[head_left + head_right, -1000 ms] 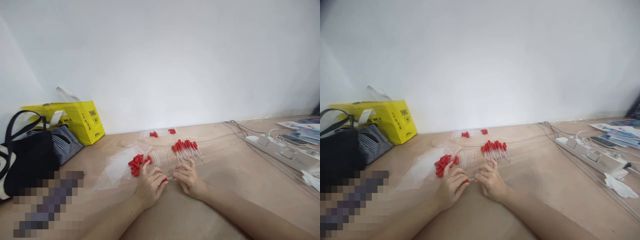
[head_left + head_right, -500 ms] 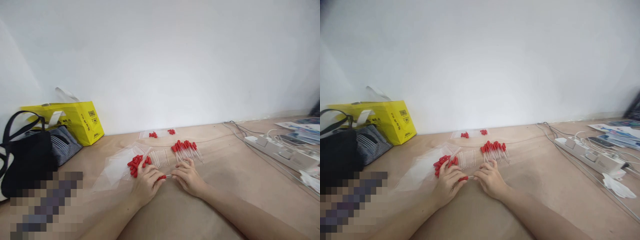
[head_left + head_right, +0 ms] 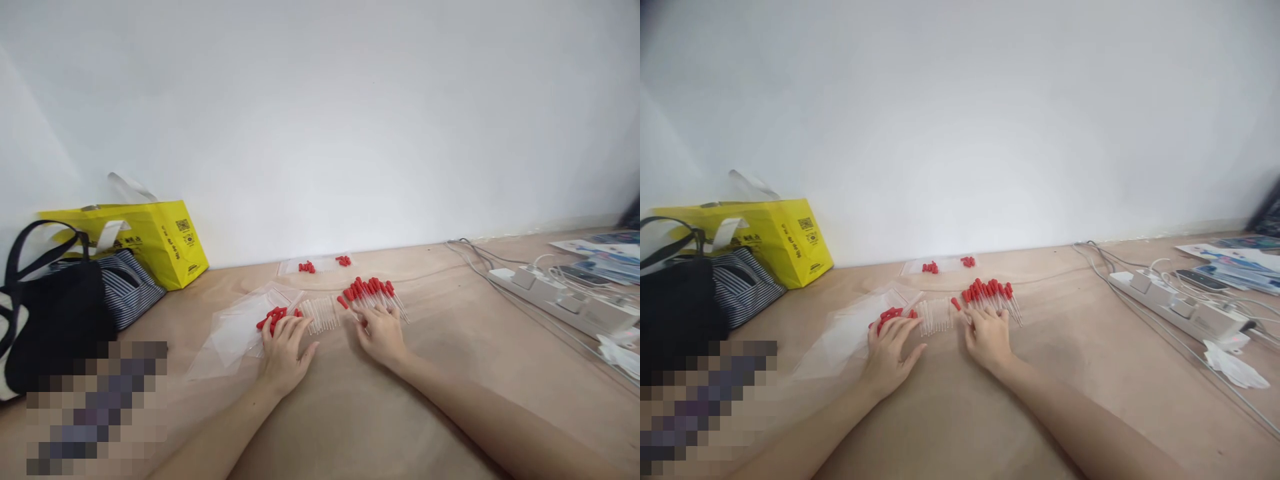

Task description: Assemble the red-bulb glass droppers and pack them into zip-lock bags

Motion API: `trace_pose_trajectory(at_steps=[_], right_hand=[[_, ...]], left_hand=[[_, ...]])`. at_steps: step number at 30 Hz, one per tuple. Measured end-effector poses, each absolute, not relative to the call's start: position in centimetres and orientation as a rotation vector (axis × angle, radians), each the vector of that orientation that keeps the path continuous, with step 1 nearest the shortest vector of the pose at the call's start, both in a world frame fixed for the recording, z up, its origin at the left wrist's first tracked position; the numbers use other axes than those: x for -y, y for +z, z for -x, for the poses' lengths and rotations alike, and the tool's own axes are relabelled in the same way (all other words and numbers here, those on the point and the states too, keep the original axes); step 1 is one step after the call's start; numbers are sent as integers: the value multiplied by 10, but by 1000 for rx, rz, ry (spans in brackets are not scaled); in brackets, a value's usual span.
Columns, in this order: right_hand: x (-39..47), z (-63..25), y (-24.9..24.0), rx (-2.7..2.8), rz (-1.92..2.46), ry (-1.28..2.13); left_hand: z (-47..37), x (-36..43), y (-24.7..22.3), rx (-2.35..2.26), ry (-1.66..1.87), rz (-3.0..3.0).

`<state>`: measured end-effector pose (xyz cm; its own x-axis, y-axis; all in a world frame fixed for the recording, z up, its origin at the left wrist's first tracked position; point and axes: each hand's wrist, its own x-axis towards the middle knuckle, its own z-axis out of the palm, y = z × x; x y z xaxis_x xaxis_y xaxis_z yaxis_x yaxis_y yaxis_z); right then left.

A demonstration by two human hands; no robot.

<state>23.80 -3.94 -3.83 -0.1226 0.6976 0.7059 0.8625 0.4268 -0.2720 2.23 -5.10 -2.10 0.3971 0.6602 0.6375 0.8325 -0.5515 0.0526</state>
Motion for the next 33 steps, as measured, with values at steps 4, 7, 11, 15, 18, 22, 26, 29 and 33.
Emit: trace_pose_trajectory(at_steps=[4, 7, 11, 15, 18, 22, 26, 29, 33], right_hand=[[18, -220, -35, 1807, 1549, -272], [8, -207, -33, 1829, 1655, -273], [0, -198, -31, 1853, 1774, -271], [-3, -196, -28, 1885, 1873, -229], [0, -200, -24, 1891, 1909, -195], [3, -216, -19, 1833, 1945, -225], [5, -231, -19, 1815, 1949, -261], [4, -233, -19, 1846, 1959, -231], [1, -227, -17, 1869, 1986, -219]], left_hand=[[-21, 50, -20, 1335, -905, 2347], [-20, 49, -20, 1332, -881, 2346], [-19, 48, -20, 1295, -873, 2344], [-20, 49, -18, 1334, -858, 2325], [-20, 50, -17, 1437, -847, 2262], [-16, 46, -16, 1565, -847, 2149], [-9, 40, -16, 1652, -802, 2076], [-5, 37, -16, 1678, -768, 2059], [-5, 36, -16, 1683, -759, 2074]])
